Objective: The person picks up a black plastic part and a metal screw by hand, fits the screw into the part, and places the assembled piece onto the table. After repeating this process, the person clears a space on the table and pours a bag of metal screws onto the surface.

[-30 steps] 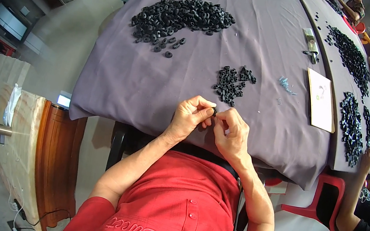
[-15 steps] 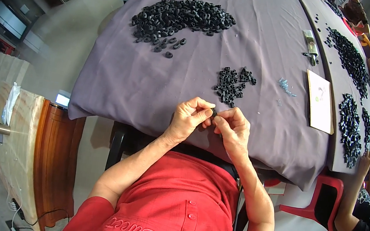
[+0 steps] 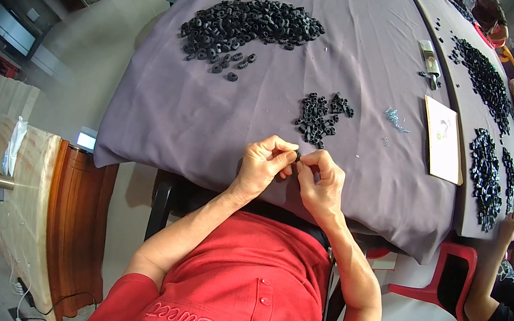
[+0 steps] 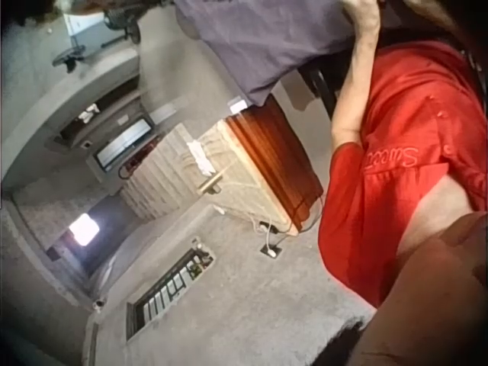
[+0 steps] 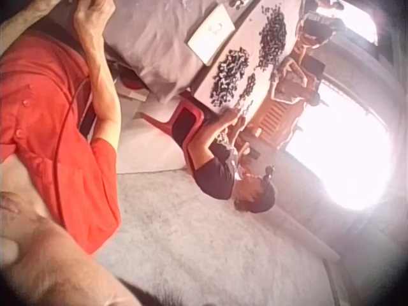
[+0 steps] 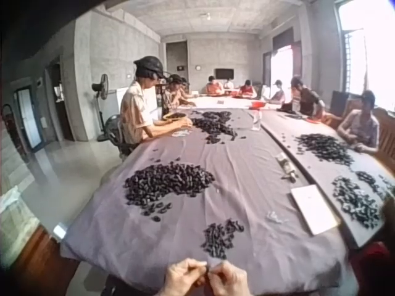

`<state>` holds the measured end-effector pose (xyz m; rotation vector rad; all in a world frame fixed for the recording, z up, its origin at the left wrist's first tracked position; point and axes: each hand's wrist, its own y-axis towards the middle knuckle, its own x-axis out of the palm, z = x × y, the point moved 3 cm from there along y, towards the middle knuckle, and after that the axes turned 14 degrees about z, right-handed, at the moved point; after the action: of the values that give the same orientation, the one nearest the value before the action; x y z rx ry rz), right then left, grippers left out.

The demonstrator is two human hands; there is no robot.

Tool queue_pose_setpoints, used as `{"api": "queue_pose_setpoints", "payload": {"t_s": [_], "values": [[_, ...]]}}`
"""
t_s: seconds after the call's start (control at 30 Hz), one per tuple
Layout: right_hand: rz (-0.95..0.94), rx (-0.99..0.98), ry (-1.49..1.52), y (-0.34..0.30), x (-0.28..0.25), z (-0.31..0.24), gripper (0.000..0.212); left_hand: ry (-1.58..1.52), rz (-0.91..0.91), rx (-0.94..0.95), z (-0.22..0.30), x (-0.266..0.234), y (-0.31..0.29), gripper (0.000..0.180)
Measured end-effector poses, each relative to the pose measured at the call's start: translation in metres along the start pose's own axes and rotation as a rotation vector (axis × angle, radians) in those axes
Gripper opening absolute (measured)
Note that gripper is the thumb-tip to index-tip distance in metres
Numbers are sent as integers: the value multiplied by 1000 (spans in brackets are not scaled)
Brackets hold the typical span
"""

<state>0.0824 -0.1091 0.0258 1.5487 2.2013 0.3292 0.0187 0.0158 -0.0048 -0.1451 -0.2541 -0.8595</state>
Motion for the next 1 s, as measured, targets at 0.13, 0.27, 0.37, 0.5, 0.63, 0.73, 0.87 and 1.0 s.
{"api": "queue_pose_setpoints", "payload": {"t_s": [0.13,0.27,0.37,0.5,0.63,0.73,0.87,1.0], "values": [[24,-213,-110,2,0,-3,10,25,16,8,-2,1,0,7],[9,-129,-39,3,4,2,8,-65,34,4,-2,0,2,9],[13,166,171,2,9,2,8,-170,59,-31,-2,1,2,10],[-27,323,266,-1,7,12,10,-220,90,-122,9,4,1,9],[-85,111,61,2,2,1,18,-255,20,-158,3,-4,5,9],[-108,72,-1,3,0,-5,25,-273,-27,-191,3,-3,5,12],[-165,-24,-19,8,-1,-14,39,-254,-26,-195,6,1,3,15],[-182,-34,32,8,1,-9,44,-239,-22,-209,11,5,2,20]]}}
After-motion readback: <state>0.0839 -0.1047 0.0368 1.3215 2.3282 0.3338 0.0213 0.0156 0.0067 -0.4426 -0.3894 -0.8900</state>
